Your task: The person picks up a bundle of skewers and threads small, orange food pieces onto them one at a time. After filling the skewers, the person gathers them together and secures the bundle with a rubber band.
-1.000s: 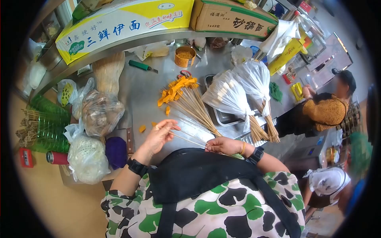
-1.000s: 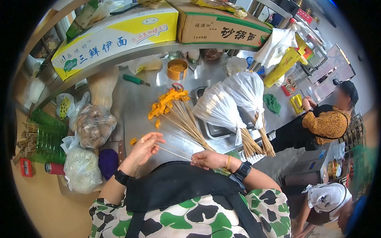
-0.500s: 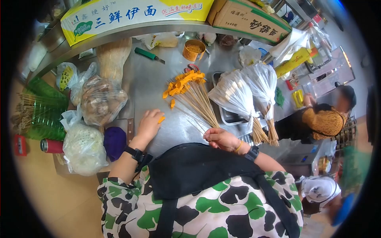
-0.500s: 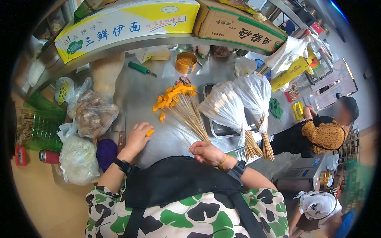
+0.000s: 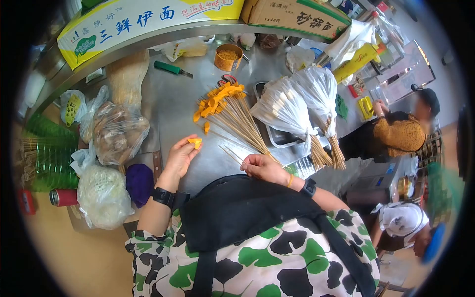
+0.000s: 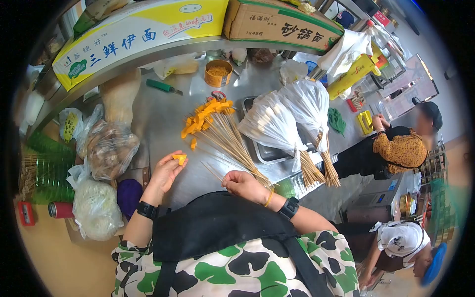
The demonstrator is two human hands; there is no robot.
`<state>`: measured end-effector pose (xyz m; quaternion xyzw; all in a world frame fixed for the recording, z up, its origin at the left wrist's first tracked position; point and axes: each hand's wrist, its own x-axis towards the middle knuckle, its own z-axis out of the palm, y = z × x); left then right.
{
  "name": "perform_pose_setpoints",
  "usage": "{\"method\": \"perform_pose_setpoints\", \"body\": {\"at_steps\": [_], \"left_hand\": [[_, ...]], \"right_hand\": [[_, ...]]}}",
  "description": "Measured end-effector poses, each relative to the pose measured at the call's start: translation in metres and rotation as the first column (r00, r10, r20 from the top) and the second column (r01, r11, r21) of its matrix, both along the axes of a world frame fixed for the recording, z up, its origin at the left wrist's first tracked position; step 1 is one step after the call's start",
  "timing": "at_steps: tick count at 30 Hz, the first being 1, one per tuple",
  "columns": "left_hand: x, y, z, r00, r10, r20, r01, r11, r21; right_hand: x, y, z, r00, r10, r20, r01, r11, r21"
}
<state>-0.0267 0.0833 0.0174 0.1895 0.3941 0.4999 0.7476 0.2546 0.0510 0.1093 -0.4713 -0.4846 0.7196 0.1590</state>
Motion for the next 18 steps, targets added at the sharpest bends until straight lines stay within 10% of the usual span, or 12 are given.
{"method": "perform_pose_setpoints", "body": {"at_steps": [5, 18], "left_hand": [[0.011, -0.017, 0.036, 0.974, -0.033, 0.225, 0.036, 0.999, -0.007], [0.032, -0.024, 0.043, 0.972, 0.005, -0.234, 0.044, 0.978, 0.203]], "right_hand": [[-0.008, -0.001, -0.006, 0.999, 0.026, -0.042, -0.023, 0.996, 0.081], [-0.010, -0.001, 0.001, 0.995, 0.058, -0.083, -0.051, 0.995, 0.080]]}}
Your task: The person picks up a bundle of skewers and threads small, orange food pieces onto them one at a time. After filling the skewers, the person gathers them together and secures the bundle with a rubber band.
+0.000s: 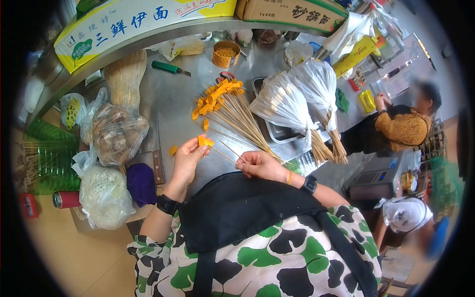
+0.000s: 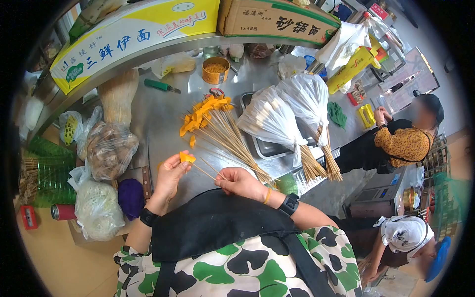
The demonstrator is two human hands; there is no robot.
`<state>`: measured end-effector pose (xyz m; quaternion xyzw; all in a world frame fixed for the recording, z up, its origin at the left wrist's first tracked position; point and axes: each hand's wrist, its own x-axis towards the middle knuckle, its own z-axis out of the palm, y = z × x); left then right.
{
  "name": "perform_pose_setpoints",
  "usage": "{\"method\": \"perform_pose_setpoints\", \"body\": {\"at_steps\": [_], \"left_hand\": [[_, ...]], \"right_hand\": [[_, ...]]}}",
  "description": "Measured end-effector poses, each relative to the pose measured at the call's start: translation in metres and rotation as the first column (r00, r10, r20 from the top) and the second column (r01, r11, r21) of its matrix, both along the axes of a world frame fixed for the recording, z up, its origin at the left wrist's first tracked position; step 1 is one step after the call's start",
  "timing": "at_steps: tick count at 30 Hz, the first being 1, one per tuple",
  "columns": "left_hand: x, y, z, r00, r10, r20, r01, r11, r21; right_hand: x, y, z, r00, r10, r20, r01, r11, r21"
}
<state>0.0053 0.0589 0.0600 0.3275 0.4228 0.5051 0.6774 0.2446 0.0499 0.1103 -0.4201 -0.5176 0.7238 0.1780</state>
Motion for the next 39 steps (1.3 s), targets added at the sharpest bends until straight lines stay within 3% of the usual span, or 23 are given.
{"method": "perform_pose_setpoints", "body": {"at_steps": [5, 14, 20, 23, 26, 29, 32, 34, 35, 36, 39], "left_hand": [[0.002, -0.002, 0.005, 1.000, -0.004, -0.008, 0.004, 1.000, 0.008], [0.010, -0.007, 0.005, 0.964, 0.037, -0.264, -0.001, 0.991, 0.137], [0.025, -0.016, 0.005, 0.948, 0.069, -0.310, -0.030, 0.991, 0.129], [0.029, -0.017, -0.005, 0.961, 0.042, -0.274, -0.017, 0.996, 0.090], [0.045, -0.028, -0.012, 0.965, -0.104, -0.242, 0.132, 0.986, 0.100], [0.042, -0.022, -0.001, 0.973, -0.172, -0.151, 0.179, 0.983, 0.036], [0.020, -0.010, 0.003, 0.957, -0.085, -0.277, 0.107, 0.992, 0.068], [-0.013, 0.004, 0.001, 0.697, 0.125, -0.706, 0.018, 0.981, 0.191], [-0.038, 0.011, -0.012, 0.358, 0.348, -0.866, 0.139, 0.898, 0.418], [-0.051, 0.011, -0.011, 0.117, 0.444, -0.888, 0.222, 0.860, 0.459], [-0.080, 0.015, -0.042, 0.051, 0.297, -0.954, 0.313, 0.902, 0.298]], "right_hand": [[0.001, -0.001, -0.001, 1.000, -0.006, 0.005, 0.006, 1.000, 0.005], [0.003, -0.003, -0.004, 1.000, -0.005, 0.008, 0.005, 1.000, 0.016], [0.004, -0.005, -0.013, 0.999, -0.039, 0.015, 0.039, 0.999, -0.002], [0.004, -0.006, -0.012, 0.997, -0.061, 0.047, 0.060, 0.998, 0.015], [0.001, -0.004, -0.022, 0.993, -0.074, 0.090, 0.070, 0.997, 0.045], [0.003, -0.002, -0.017, 0.992, -0.089, 0.088, 0.084, 0.995, 0.060], [0.010, -0.001, -0.014, 0.977, -0.147, 0.153, 0.107, 0.964, 0.245], [0.014, 0.000, -0.010, 0.967, -0.179, 0.183, 0.111, 0.938, 0.329], [0.015, -0.001, -0.007, 0.960, -0.199, 0.196, 0.116, 0.922, 0.370], [0.015, -0.001, -0.001, 0.962, -0.192, 0.195, 0.130, 0.948, 0.291], [0.013, 0.001, 0.017, 0.980, -0.149, 0.129, 0.139, 0.987, 0.082]]}}
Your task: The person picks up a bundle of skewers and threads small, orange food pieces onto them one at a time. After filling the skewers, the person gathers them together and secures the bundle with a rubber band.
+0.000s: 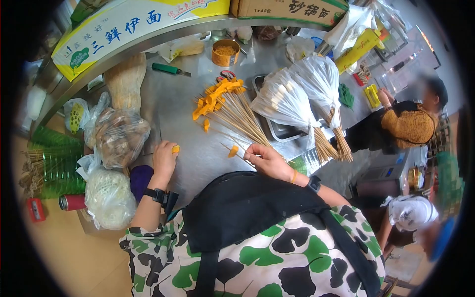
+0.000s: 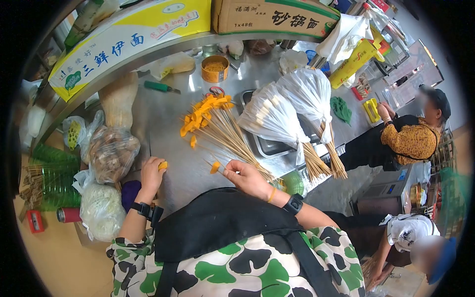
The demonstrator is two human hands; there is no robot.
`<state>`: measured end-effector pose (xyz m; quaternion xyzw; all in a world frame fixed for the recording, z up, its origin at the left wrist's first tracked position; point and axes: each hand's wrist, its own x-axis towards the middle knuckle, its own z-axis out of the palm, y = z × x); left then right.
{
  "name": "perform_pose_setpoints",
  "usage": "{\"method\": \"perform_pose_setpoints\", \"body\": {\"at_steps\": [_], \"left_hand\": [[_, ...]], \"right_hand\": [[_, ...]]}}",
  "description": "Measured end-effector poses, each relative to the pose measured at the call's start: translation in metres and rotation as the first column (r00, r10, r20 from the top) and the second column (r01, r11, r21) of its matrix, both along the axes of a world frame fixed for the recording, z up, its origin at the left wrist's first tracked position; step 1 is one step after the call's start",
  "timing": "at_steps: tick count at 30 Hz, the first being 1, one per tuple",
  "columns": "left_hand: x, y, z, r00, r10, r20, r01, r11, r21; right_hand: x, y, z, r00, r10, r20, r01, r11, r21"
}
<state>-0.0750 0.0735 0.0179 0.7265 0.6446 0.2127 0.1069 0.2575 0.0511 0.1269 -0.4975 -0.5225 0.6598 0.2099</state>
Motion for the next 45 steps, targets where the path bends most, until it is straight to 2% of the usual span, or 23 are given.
{"method": "perform_pose_setpoints", "body": {"at_steps": [2, 6, 7, 8, 9, 13, 16, 20, 26, 29, 32, 45], "left_hand": [[-0.002, 0.003, -0.009, 1.000, 0.016, 0.009, -0.016, 1.000, -0.011], [-0.001, 0.009, -0.009, 0.982, 0.106, 0.156, -0.081, 0.984, -0.161], [0.002, 0.012, -0.009, 0.854, 0.228, 0.467, -0.069, 0.940, -0.333], [0.006, 0.014, -0.008, 0.618, 0.376, 0.691, 0.008, 0.876, -0.483], [0.011, 0.015, -0.007, 0.311, 0.528, 0.790, 0.137, 0.798, -0.587], [0.047, 0.006, 0.027, -0.076, 0.534, 0.842, 0.394, 0.792, -0.467], [0.068, 0.001, 0.043, -0.104, 0.501, 0.859, 0.459, 0.791, -0.405], [0.080, -0.001, 0.045, -0.071, 0.442, 0.894, 0.394, 0.836, -0.382], [0.091, -0.006, 0.059, 0.089, 0.370, 0.925, 0.295, 0.877, -0.379], [0.092, -0.008, 0.062, 0.268, 0.235, 0.934, 0.259, 0.917, -0.305], [0.097, -0.009, 0.066, 0.324, 0.227, 0.918, 0.219, 0.926, -0.307], [0.109, -0.014, 0.039, 0.239, 0.322, 0.916, 0.306, 0.870, -0.386]], "right_hand": [[-0.001, 0.000, 0.003, 0.989, 0.029, -0.144, -0.039, 0.997, -0.070], [-0.006, -0.001, -0.012, 0.975, 0.083, -0.208, -0.098, 0.993, -0.059], [-0.008, -0.001, -0.015, 0.975, 0.093, -0.201, -0.104, 0.994, -0.047], [-0.008, -0.002, -0.017, 0.976, 0.100, -0.192, -0.109, 0.993, -0.034], [-0.009, -0.002, -0.017, 0.979, 0.099, -0.176, -0.105, 0.994, -0.030], [-0.016, 0.000, -0.018, 0.982, 0.102, -0.157, -0.108, 0.994, -0.026], [-0.017, -0.001, -0.024, 0.982, 0.095, -0.165, -0.101, 0.995, -0.027], [-0.017, -0.004, -0.023, 0.982, 0.087, -0.170, -0.095, 0.995, -0.042], [-0.017, -0.005, -0.022, 0.987, 0.065, -0.147, -0.071, 0.997, -0.037], [-0.016, -0.004, -0.032, 0.993, 0.054, -0.107, -0.054, 0.999, 0.003], [-0.016, -0.005, -0.022, 0.992, 0.047, -0.120, -0.055, 0.997, -0.063], [-0.011, -0.005, -0.031, 0.995, 0.048, -0.093, -0.055, 0.996, -0.073]]}}
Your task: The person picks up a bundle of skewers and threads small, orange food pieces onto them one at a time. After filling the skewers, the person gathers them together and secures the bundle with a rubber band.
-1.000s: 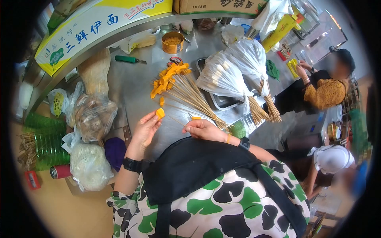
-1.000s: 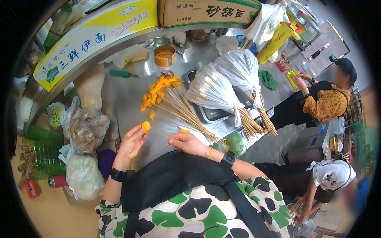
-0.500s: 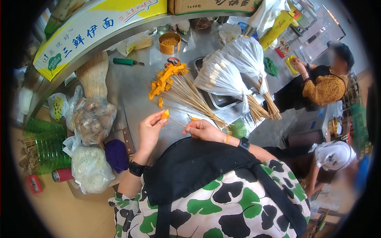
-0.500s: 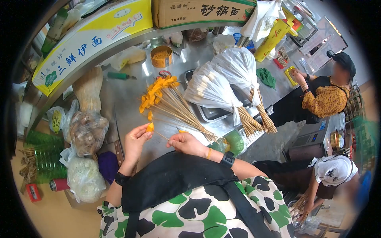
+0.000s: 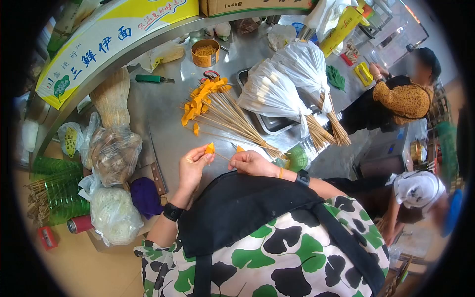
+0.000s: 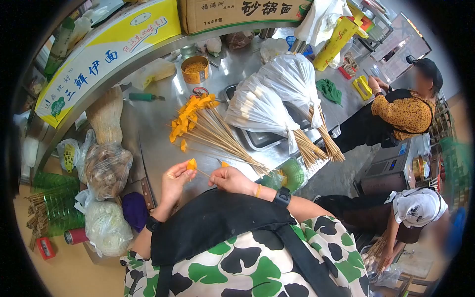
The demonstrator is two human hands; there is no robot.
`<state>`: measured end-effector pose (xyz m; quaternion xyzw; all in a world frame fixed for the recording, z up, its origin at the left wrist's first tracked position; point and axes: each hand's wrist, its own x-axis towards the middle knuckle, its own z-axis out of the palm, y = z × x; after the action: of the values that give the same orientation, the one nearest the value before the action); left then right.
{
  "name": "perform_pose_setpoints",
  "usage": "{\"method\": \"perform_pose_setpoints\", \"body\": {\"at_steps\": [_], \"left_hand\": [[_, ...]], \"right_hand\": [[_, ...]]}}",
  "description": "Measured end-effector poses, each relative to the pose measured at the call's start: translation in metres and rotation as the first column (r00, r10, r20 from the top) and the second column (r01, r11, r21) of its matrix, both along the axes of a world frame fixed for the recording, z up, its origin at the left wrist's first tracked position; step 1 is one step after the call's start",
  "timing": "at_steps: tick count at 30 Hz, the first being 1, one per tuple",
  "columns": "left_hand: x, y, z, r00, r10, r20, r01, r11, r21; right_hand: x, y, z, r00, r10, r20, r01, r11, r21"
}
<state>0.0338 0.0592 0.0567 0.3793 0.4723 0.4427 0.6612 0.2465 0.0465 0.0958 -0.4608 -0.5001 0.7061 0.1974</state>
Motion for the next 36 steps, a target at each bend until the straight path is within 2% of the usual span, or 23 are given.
{"method": "perform_pose_setpoints", "body": {"at_steps": [8, 11, 13, 15, 17, 18, 20, 21, 22, 25, 26, 29, 32, 34, 35, 36], "left_hand": [[0.013, 0.000, 0.002, 0.989, -0.147, -0.015, 0.147, 0.989, 0.007], [0.011, 0.005, -0.009, 0.979, -0.201, -0.012, 0.202, 0.979, 0.005], [0.011, 0.010, -0.014, 0.985, -0.171, -0.006, 0.170, 0.985, -0.039], [0.009, 0.013, -0.019, 0.987, -0.163, 0.007, 0.163, 0.982, -0.093], [0.006, 0.015, -0.026, 0.984, -0.176, 0.034, 0.179, 0.971, -0.156], [0.006, 0.015, -0.031, 0.980, -0.189, 0.061, 0.197, 0.959, -0.201], [0.006, 0.018, -0.039, 0.972, -0.207, 0.114, 0.231, 0.931, -0.282], [0.006, 0.019, -0.046, 0.963, -0.240, 0.121, 0.266, 0.920, -0.289], [0.006, 0.019, -0.053, 0.953, -0.273, 0.129, 0.300, 0.907, -0.295], [0.011, 0.016, -0.053, 0.921, -0.352, 0.167, 0.388, 0.872, -0.298], [0.012, 0.018, -0.048, 0.908, -0.380, 0.175, 0.417, 0.861, -0.291], [0.009, 0.026, -0.020, 0.878, -0.454, 0.152, 0.477, 0.854, -0.207], [-0.002, 0.034, 0.014, 0.857, -0.504, 0.104, 0.514, 0.850, -0.114], [-0.007, 0.039, 0.040, 0.928, -0.368, 0.067, 0.369, 0.929, -0.018], [-0.008, 0.043, 0.049, 0.953, -0.297, 0.055, 0.295, 0.955, 0.032], [-0.009, 0.048, 0.054, 0.980, -0.186, 0.066, 0.186, 0.982, 0.014]], "right_hand": [[0.000, 0.005, -0.010, 0.996, -0.015, 0.085, 0.011, 0.999, 0.053], [0.009, 0.007, -0.017, 0.993, 0.035, 0.114, -0.043, 0.997, 0.066], [0.018, 0.011, -0.010, 0.960, -0.042, 0.278, -0.067, 0.926, 0.371], [0.033, 0.010, -0.008, 0.872, -0.169, 0.459, -0.156, 0.794, 0.588], [0.054, 0.009, -0.013, 0.704, -0.336, 0.626, -0.308, 0.650, 0.695], [0.061, 0.010, -0.013, 0.583, -0.201, 0.787, -0.390, 0.780, 0.489], [0.066, 0.007, -0.009, 0.676, 0.138, 0.724, -0.310, 0.944, 0.109], [0.065, 0.005, -0.006, 0.722, 0.283, 0.632, -0.285, 0.953, -0.101], [0.062, 0.002, 0.003, 0.811, 0.290, 0.508, -0.259, 0.957, -0.132], [0.065, -0.006, -0.008, 0.904, 0.225, 0.364, -0.278, 0.955, 0.101], [0.064, -0.005, -0.013, 0.924, 0.234, 0.302, -0.270, 0.959, 0.083], [0.061, -0.001, -0.004, 0.919, 0.212, 0.333, -0.282, 0.943, 0.176], [0.060, -0.002, -0.001, 0.983, 0.121, 0.139, -0.130, 0.990, 0.057], [0.059, 0.000, 0.022, 1.000, 0.030, -0.009, -0.031, 0.996, -0.079], [0.060, 0.005, 0.031, 0.995, -0.010, -0.097, 0.002, 0.997, -0.077], [0.059, 0.013, 0.042, 0.994, -0.034, -0.100, 0.033, 0.999, -0.004]]}}
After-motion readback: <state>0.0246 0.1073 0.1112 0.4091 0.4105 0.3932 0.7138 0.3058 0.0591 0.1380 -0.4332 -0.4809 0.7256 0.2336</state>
